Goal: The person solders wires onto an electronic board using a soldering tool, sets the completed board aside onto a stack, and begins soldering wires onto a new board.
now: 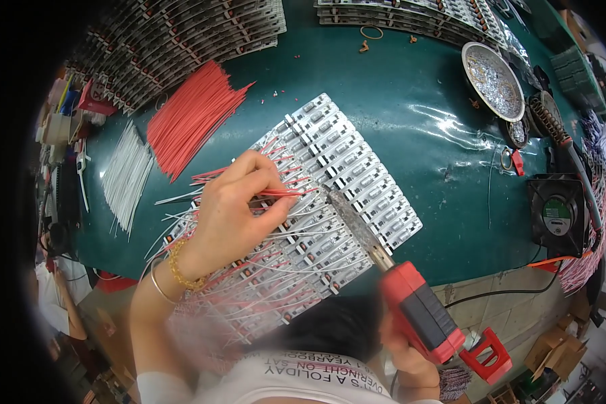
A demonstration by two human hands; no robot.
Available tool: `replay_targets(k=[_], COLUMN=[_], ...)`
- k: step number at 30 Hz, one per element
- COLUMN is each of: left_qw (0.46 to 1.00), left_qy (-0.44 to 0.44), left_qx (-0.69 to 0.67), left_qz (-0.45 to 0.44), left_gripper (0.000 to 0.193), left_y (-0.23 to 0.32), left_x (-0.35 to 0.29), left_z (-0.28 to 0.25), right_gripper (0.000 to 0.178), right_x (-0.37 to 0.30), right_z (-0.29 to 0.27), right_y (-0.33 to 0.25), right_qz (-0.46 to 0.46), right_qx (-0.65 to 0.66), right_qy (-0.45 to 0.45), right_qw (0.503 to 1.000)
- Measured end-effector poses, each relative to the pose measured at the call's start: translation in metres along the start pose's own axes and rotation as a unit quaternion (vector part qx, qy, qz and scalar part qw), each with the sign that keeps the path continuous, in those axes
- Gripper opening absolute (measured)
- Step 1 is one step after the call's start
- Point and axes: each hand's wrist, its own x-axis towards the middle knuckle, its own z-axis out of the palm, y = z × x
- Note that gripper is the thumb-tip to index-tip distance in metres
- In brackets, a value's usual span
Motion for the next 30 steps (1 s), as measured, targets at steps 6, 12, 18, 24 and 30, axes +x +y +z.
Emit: replay_targets(k=[6, 12, 18, 24, 30], left_qw=[1.000, 0.997, 0.997, 0.994, 0.990], left_qy=[-0.004, 0.033, 0.031, 0.036, 0.019], left_qx=[0.005, -0.070, 0.006, 0.077, 0.113], left_qz=[0.014, 0.013, 0.069, 0.063, 0.082], left_gripper=[0.014, 0.011, 0.010, 0.012, 0.014], left_y=[0.000, 0.010, 0.025, 0.020, 0.017], left_x=[0.001, -0.001, -0.003, -0.002, -0.002], left_z=[0.000, -0.009, 0.006, 0.024, 0.025], right_gripper=[0.086, 0.085, 0.086, 0.088, 0.086], right_x=[0.006, 0.003, 0.002, 0.002, 0.003], right_z=[0.009, -0.002, -0.008, -0.006, -0.014], right_y=[0.002, 0.011, 0.006, 0.007, 0.008], right_qz=[-0.029, -0.058, -0.064, -0.047, -0.021], right_qx=[-0.004, 0.003, 0.002, 0.007, 0.004], right_qy=[0.012, 0.022, 0.001, 0.022, -0.010], right_qw=[0.999, 0.998, 0.998, 0.999, 1.000])
